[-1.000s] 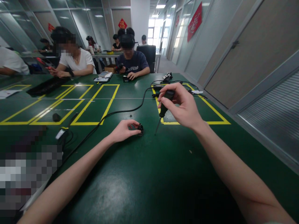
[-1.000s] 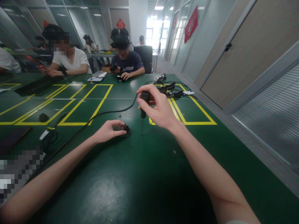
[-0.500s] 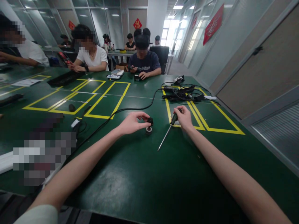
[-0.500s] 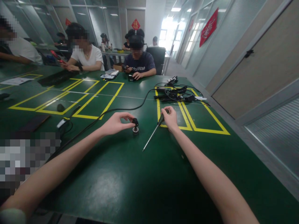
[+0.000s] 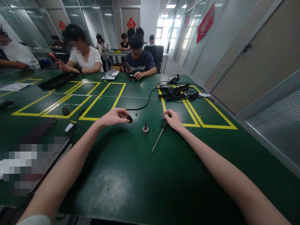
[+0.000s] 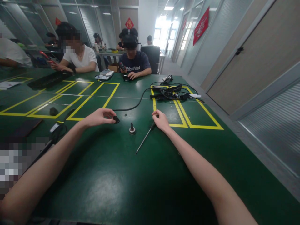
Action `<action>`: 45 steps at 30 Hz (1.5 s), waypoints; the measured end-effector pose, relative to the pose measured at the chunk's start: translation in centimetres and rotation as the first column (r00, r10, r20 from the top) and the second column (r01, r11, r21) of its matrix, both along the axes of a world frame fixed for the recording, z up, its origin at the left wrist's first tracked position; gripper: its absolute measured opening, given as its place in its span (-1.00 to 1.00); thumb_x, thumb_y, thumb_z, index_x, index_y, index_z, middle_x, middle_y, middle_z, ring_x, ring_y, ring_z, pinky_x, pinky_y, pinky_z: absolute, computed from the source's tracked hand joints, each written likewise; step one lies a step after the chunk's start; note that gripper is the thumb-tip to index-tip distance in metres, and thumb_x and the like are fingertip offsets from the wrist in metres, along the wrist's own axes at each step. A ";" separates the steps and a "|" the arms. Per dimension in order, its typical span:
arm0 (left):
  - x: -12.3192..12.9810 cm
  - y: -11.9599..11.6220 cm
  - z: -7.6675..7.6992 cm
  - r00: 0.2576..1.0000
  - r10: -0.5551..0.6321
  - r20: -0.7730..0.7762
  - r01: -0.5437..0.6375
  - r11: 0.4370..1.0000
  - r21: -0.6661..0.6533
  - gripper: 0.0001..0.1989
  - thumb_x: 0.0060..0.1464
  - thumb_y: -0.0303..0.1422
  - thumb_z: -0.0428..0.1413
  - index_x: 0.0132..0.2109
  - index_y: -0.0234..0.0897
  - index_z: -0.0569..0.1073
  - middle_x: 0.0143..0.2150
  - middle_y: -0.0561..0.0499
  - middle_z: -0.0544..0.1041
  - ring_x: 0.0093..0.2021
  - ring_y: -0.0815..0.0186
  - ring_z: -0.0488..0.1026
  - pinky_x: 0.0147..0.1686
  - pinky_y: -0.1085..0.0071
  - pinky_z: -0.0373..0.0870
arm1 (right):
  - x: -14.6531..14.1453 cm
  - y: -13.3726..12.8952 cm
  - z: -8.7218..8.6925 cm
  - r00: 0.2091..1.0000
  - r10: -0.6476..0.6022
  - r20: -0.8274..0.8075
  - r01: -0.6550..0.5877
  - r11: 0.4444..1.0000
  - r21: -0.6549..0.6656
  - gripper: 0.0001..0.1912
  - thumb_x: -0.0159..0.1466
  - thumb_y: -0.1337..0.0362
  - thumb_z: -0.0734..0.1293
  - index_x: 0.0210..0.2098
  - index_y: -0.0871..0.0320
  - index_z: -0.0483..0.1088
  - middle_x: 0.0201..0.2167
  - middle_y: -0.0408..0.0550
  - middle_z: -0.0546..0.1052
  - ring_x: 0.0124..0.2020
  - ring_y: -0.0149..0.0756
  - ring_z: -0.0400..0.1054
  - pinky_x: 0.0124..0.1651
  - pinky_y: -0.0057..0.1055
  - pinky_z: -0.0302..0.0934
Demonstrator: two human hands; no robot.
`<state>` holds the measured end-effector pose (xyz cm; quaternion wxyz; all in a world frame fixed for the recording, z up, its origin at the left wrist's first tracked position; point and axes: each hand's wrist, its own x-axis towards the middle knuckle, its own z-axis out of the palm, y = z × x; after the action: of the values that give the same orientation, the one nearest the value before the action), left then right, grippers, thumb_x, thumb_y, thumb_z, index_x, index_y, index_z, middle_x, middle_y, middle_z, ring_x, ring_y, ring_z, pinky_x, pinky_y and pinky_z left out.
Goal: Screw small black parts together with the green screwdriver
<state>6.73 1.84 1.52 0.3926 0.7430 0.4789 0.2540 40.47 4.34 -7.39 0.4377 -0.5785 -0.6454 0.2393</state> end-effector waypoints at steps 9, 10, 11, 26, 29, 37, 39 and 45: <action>-1.1 1.0 -2.1 0.979 -0.177 -0.097 0.168 0.981 -0.092 -0.68 -0.25 -0.28 0.43 -0.24 -0.18 0.69 -0.31 0.02 0.70 -0.29 0.30 0.56 -0.28 0.48 0.44 | 0.0 0.3 -0.4 0.994 0.033 0.102 -0.035 0.999 0.017 -0.85 0.11 0.35 0.25 -0.35 0.09 0.44 -0.39 -0.09 0.56 -0.23 -0.16 0.44 -0.05 -0.24 0.27; -1.4 1.0 -1.9 0.981 -0.181 -0.065 0.171 0.976 -0.138 -0.61 -0.26 -0.30 0.44 -0.18 -0.18 0.68 -0.27 0.01 0.71 -0.29 0.29 0.58 -0.27 0.47 0.47 | 0.0 0.3 -0.4 0.993 0.033 0.110 -0.035 0.999 0.017 -0.84 0.11 0.35 0.25 -0.35 0.09 0.45 -0.38 -0.09 0.56 -0.22 -0.16 0.44 -0.04 -0.24 0.27; -1.7 1.1 -1.7 0.984 -0.173 -0.028 0.165 0.967 -0.192 -0.54 -0.28 -0.31 0.45 -0.11 -0.18 0.67 -0.24 0.00 0.72 -0.29 0.29 0.60 -0.26 0.45 0.49 | 0.0 0.3 -0.4 0.993 0.033 0.117 -0.035 0.999 0.017 -0.84 0.12 0.35 0.25 -0.35 0.09 0.46 -0.38 -0.08 0.57 -0.21 -0.15 0.43 -0.03 -0.24 0.28; 0.7 0.7 -2.2 0.754 0.462 0.468 -0.078 0.770 -0.633 -0.54 0.19 -0.02 0.13 0.01 -0.30 0.56 0.05 -0.28 0.67 -0.01 0.09 0.67 -0.02 0.24 0.63 | 0.0 0.3 -0.3 0.981 0.045 0.190 -0.046 0.999 0.002 -0.81 0.19 0.34 0.25 -0.31 0.11 0.52 -0.30 -0.03 0.60 -0.17 -0.14 0.43 -0.06 -0.25 0.26; 1.1 0.1 -3.3 0.512 0.576 0.637 -0.163 0.793 -0.587 -0.40 0.25 0.09 -0.10 0.09 -0.28 0.50 0.17 -0.29 0.60 0.24 0.06 0.54 0.14 0.17 0.57 | 0.0 0.4 -0.4 0.979 0.042 0.198 -0.043 0.999 0.004 -0.81 0.19 0.35 0.26 -0.30 0.11 0.53 -0.29 -0.03 0.60 -0.16 -0.14 0.43 -0.06 -0.25 0.27; 4.6 -5.0 -4.7 0.484 0.492 0.723 0.054 0.808 -0.586 -0.08 0.19 0.31 -0.15 0.44 -0.26 0.20 0.30 -0.28 0.51 0.43 0.13 0.34 0.43 0.24 0.21 | -0.2 0.6 -0.6 0.975 0.032 0.219 -0.034 0.999 0.002 -0.82 0.19 0.38 0.28 -0.31 0.10 0.53 -0.31 -0.05 0.58 -0.17 -0.16 0.43 -0.04 -0.27 0.29; 5.4 -5.6 -5.0 0.504 0.463 0.729 0.084 0.814 -0.575 -0.01 0.15 0.35 -0.14 0.47 -0.24 0.14 0.34 -0.27 0.47 0.47 0.12 0.27 0.47 0.22 0.13 | -0.2 0.6 -0.5 0.973 0.031 0.227 -0.031 1.000 -0.002 -0.81 0.20 0.38 0.28 -0.30 0.10 0.54 -0.29 -0.04 0.58 -0.16 -0.15 0.44 -0.04 -0.26 0.29; 5.4 -4.9 -5.5 0.915 0.070 0.397 -0.017 0.991 -0.135 -0.01 -0.08 0.20 0.29 0.38 -0.24 0.32 0.41 -0.29 0.38 0.47 -0.12 0.22 0.48 -0.04 0.07 | -0.2 0.4 -0.1 0.967 0.043 0.253 -0.041 0.999 -0.013 -0.81 0.22 0.37 0.27 -0.28 0.12 0.54 -0.26 0.01 0.58 -0.13 -0.12 0.44 -0.05 -0.24 0.28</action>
<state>12.08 -3.10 -3.99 0.5236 0.6374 0.4203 0.3781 40.25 4.69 -7.53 0.3444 -0.5920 -0.7073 0.1752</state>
